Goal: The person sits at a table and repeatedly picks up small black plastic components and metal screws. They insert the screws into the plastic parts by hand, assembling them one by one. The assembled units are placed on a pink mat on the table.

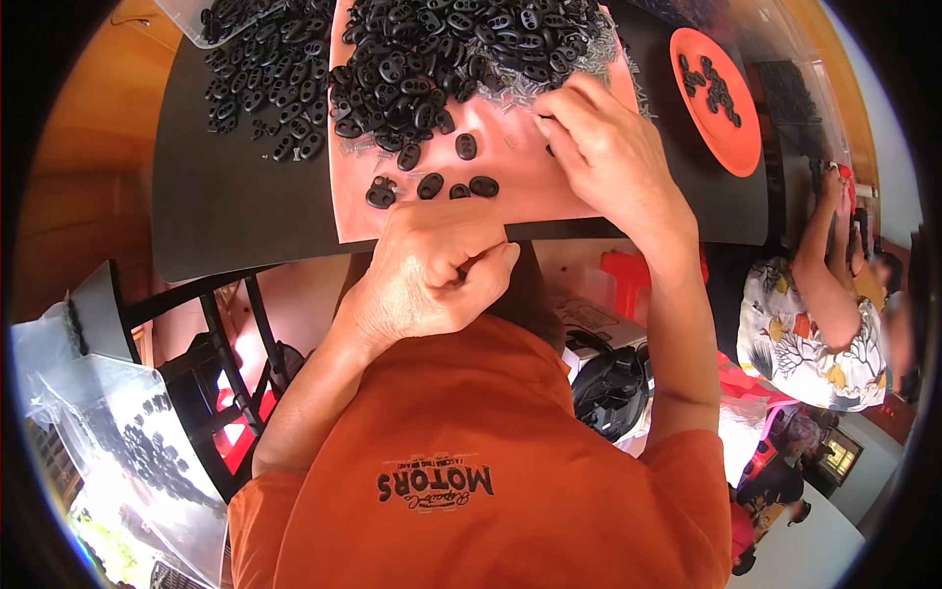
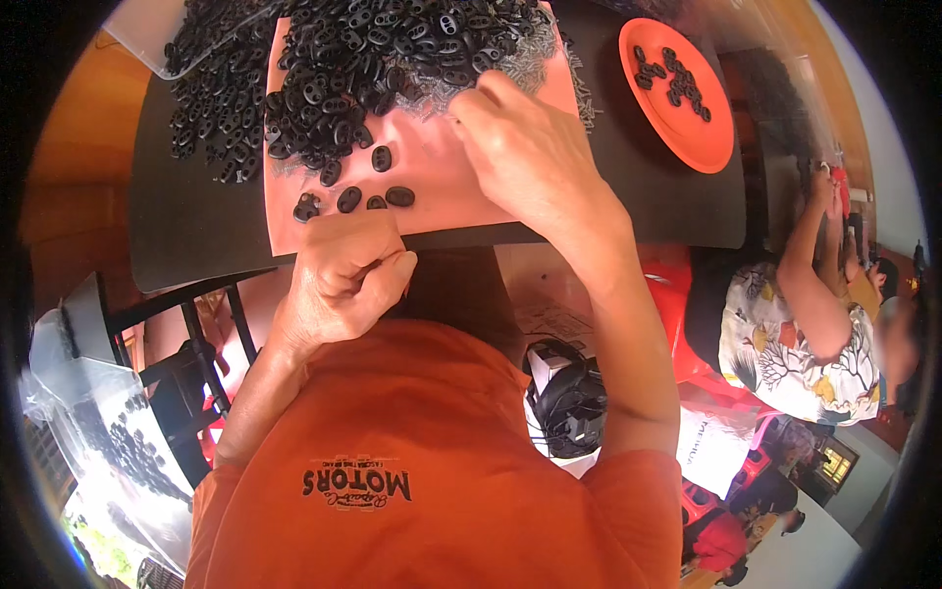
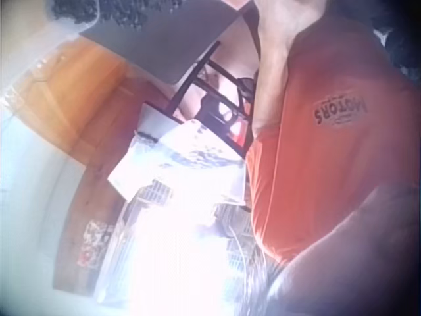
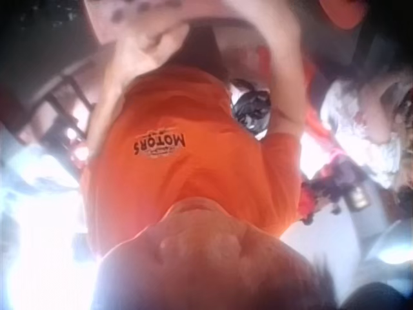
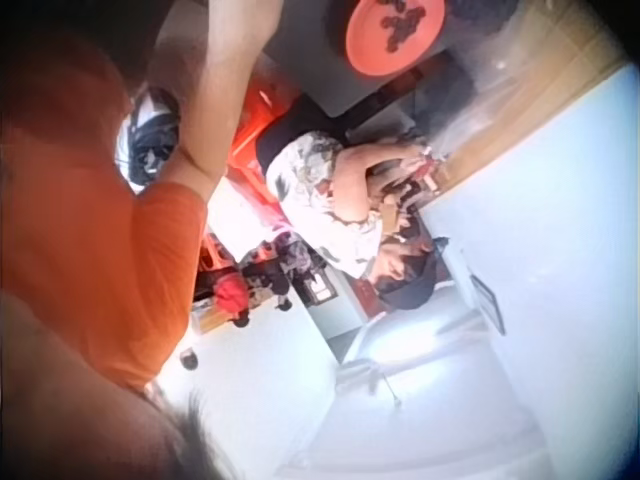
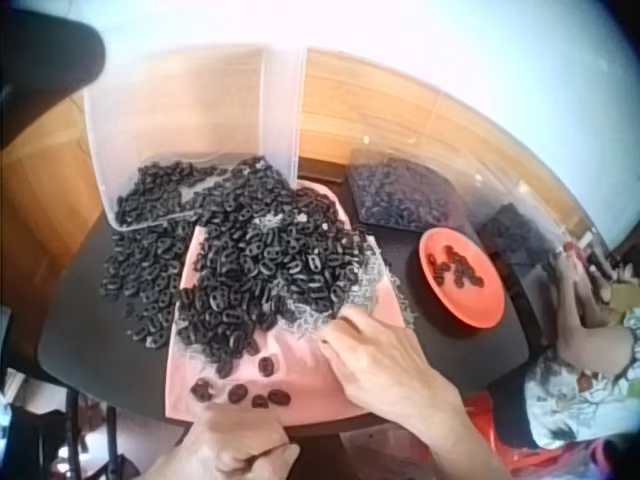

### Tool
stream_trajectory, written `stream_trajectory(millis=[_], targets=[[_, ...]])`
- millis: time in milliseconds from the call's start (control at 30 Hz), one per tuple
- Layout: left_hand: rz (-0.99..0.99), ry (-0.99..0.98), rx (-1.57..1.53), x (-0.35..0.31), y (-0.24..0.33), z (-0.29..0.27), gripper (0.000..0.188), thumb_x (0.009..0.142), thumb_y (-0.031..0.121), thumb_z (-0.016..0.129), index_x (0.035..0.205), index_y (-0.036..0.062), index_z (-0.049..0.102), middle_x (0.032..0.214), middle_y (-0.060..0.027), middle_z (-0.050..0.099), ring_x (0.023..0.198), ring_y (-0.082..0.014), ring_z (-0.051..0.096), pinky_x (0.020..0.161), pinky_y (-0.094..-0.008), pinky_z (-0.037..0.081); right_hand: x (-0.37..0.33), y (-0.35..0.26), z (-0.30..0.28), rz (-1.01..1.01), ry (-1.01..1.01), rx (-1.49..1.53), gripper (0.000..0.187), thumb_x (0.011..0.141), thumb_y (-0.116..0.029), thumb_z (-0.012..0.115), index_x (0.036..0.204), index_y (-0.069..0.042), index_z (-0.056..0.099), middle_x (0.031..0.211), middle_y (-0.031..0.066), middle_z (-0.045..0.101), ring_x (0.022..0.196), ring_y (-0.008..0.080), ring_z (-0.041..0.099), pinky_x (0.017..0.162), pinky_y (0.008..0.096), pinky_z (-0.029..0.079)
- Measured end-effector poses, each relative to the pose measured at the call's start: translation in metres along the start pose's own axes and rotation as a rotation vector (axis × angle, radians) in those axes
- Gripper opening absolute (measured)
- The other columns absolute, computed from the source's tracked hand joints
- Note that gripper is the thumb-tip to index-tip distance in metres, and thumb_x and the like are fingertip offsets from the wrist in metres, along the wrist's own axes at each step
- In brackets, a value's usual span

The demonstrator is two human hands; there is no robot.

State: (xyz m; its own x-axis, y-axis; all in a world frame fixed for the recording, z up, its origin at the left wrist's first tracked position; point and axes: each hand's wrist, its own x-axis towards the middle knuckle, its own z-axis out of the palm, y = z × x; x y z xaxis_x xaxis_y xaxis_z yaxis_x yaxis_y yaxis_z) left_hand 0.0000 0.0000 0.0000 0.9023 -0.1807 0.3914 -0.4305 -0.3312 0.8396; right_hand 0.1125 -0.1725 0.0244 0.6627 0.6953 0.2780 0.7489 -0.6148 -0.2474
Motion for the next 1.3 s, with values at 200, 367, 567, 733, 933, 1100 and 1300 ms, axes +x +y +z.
stream_trajectory(millis=[200, 367, 567, 733, 933, 1100, 1300], targets=[[0.002, -0.010, 0.031, -0.001, 0.001, -0.005, 0.022, 0.068, 0.000, 0.060, 0.056, 0.0036, 0.042, 0.051, -0.0076, 0.041, 0.045, -0.0255, 0.042, 0.043, -0.0349, 0.034, -0.003, -0.012, 0.005, -0.054, 0.100, 0.157, 0.007, 0.082, -0.008, 0.057, 0.088, -0.005, 0.057, 0.085, 0.0081, 0.055, 0.068, 0.0301, 0.059, 0.057, 0.0396, 0.048], [0.038, 0.033, 0.047, -0.001, 0.000, 0.001, 0.022, 0.068, 0.002, 0.060, 0.056, 0.0037, 0.042, 0.052, -0.0077, 0.042, 0.045, -0.0261, 0.044, 0.043, -0.0352, 0.035, 0.004, -0.030, 0.011, -0.152, 0.035, 0.217, 0.021, 0.077, -0.006, 0.061, 0.098, -0.003, 0.059, 0.087, 0.0077, 0.056, 0.069, 0.0282, 0.061, 0.057, 0.0372, 0.049], [0.081, 0.031, 0.073, -0.004, -0.004, 0.000, 0.021, 0.068, 0.001, 0.060, 0.056, 0.0038, 0.042, 0.052, -0.0073, 0.042, 0.046, -0.0257, 0.044, 0.043, -0.0353, 0.035, 0.011, -0.034, 0.014, -0.211, -0.027, 0.088, 0.030, 0.075, -0.006, 0.063, 0.104, -0.002, 0.058, 0.087, 0.0086, 0.056, 0.069, 0.0270, 0.062, 0.055, 0.0367, 0.049], [0.090, 0.035, 0.008, -0.005, -0.005, 0.001, 0.019, 0.071, -0.004, 0.058, 0.058, 0.0021, 0.045, 0.051, -0.0058, 0.043, 0.044, -0.0200, 0.042, 0.043, -0.0320, 0.032, 0.001, -0.030, 0.005, -0.175, -0.020, 0.053, 0.027, 0.075, -0.008, 0.063, 0.102, -0.005, 0.060, 0.085, 0.0074, 0.056, 0.068, 0.0273, 0.061, 0.055, 0.0371, 0.048], [0.094, 0.023, 0.016, -0.005, -0.004, 0.000, 0.019, 0.072, -0.003, 0.059, 0.059, 0.0027, 0.045, 0.051, -0.0057, 0.043, 0.044, -0.0208, 0.042, 0.042, -0.0319, 0.033, -0.012, -0.016, -0.005, -0.055, -0.046, 0.157, 0.015, 0.080, -0.007, 0.062, 0.094, -0.005, 0.060, 0.085, 0.0067, 0.055, 0.070, 0.0273, 0.059, 0.059, 0.0371, 0.047], [0.103, 0.031, 0.019, -0.005, -0.006, 0.001, 0.020, 0.071, -0.001, 0.058, 0.058, 0.0028, 0.044, 0.051, -0.0067, 0.041, 0.044, -0.0228, 0.042, 0.042, -0.0337, 0.033, -0.001, -0.015, -0.002, -0.025, -0.045, 0.123, 0.015, 0.082, -0.006, 0.060, 0.097, -0.003, 0.059, 0.088, 0.0084, 0.055, 0.073, 0.0251, 0.058, 0.063, 0.0349, 0.046], [0.096, 0.029, 0.020, -0.006, -0.007, 0.000, 0.019, 0.072, -0.001, 0.059, 0.059, 0.0026, 0.045, 0.051, -0.0079, 0.041, 0.044, -0.0228, 0.042, 0.042, -0.0332, 0.032, 0.031, -0.017, 0.016, -0.062, 0.021, 0.025, 0.012, 0.085, -0.015, 0.058, 0.094, -0.009, 0.056, 0.088, 0.0090, 0.055, 0.074, 0.0326, 0.059, 0.061, 0.0414, 0.047]])
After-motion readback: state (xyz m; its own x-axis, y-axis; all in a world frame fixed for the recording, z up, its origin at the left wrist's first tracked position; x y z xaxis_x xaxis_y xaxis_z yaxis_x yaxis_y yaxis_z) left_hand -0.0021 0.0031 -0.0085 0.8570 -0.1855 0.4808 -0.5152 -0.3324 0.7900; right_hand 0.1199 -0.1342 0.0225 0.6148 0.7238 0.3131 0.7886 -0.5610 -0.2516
